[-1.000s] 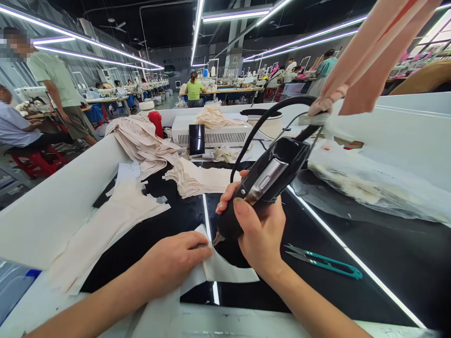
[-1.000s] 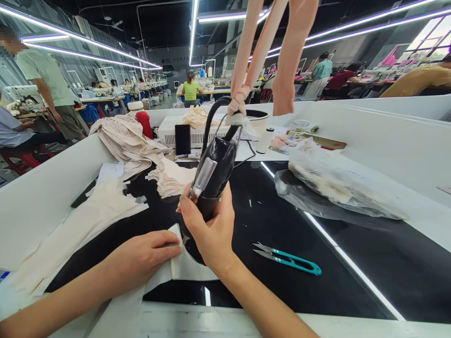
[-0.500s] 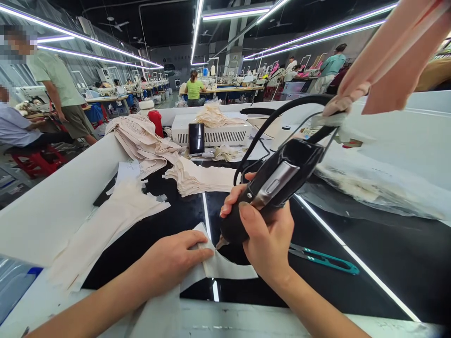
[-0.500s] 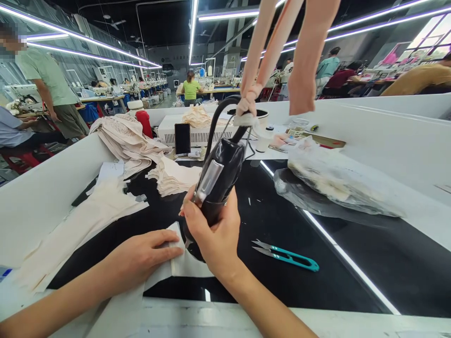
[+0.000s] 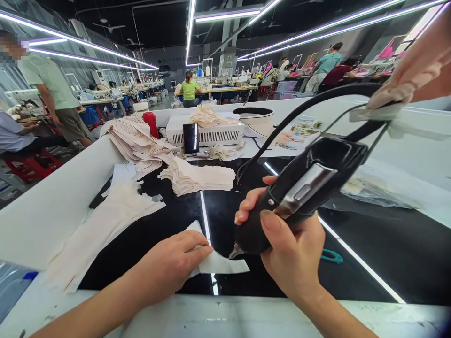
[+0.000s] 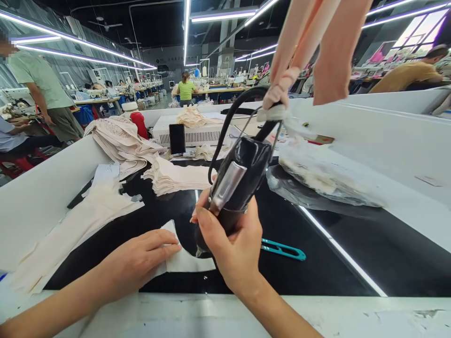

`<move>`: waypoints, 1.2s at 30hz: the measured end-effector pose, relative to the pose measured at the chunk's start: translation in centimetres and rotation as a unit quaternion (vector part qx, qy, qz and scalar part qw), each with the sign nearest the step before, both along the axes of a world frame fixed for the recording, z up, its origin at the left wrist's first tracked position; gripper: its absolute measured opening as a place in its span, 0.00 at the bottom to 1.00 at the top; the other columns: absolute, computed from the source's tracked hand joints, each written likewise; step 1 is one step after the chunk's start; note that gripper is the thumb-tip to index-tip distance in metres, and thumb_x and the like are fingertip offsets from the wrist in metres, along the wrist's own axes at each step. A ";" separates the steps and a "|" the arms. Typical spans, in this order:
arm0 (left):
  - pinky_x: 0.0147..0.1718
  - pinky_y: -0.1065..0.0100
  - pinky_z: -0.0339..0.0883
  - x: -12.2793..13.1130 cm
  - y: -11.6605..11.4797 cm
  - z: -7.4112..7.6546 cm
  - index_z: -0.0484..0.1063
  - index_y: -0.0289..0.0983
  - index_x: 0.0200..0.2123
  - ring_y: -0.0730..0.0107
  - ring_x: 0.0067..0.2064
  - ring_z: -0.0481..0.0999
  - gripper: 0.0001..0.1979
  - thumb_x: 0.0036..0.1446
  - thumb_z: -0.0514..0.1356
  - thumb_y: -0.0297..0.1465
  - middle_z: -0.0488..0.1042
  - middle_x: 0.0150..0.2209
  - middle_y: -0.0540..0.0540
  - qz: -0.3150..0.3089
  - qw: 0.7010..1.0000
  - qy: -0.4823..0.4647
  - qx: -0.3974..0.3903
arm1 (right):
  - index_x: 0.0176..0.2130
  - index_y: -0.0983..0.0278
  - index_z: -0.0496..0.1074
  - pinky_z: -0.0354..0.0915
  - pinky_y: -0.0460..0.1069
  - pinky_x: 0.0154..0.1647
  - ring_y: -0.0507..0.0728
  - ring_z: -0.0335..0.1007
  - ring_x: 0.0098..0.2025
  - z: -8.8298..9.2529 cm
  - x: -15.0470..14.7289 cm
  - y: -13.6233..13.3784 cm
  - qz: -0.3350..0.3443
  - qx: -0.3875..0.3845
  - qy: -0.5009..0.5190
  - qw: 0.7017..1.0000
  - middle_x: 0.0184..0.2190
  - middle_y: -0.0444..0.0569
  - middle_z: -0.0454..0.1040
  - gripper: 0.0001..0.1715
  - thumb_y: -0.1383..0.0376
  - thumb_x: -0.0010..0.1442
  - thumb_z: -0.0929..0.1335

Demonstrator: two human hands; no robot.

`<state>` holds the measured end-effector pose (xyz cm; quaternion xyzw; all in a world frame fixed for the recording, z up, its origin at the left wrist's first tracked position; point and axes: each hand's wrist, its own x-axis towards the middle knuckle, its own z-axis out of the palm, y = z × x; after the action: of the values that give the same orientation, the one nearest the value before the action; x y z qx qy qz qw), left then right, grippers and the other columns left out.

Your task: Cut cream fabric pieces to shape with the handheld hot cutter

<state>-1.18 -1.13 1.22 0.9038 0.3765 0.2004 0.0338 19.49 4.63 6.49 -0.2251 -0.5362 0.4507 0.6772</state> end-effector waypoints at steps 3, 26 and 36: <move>0.52 0.61 0.79 0.9 -0.2 0.0 0.71 0.32 0.55 0.58 0.51 0.79 0.17 0.67 0.53 0.16 0.78 0.50 0.39 -0.009 1.000 -0.008 -0.029 | 0.49 0.55 0.73 0.74 0.48 0.28 0.52 0.74 0.27 -0.3 0.8 -0.5 -0.003 0.003 -0.010 1.000 0.32 0.41 0.78 0.23 0.53 0.59 0.79; 0.49 0.63 0.78 1.1 -1.2 -1.0 0.71 0.34 0.57 0.59 0.50 0.78 0.19 0.67 0.54 0.16 0.76 0.51 0.39 0.008 1.000 -0.001 -0.029 | 0.41 0.56 0.70 0.72 0.45 0.27 0.50 0.72 0.26 -0.4 -1.2 -0.4 0.021 -0.018 -0.001 1.000 0.30 0.38 0.78 0.11 0.65 0.60 0.75; 0.48 0.62 0.78 1.3 -1.1 -1.2 0.72 0.39 0.57 0.59 0.48 0.77 0.21 0.65 0.56 0.16 0.74 0.51 0.40 0.036 0.999 -0.010 -0.036 | 0.41 0.56 0.71 0.73 0.45 0.27 0.50 0.74 0.27 -0.7 -2.2 0.2 0.028 -0.017 0.013 0.999 0.31 0.38 0.78 0.14 0.62 0.59 0.77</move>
<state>0.10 -2.27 0.03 0.8860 0.4154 0.1964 0.0627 17.31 4.79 5.78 -0.2155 -0.5254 0.4813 0.6678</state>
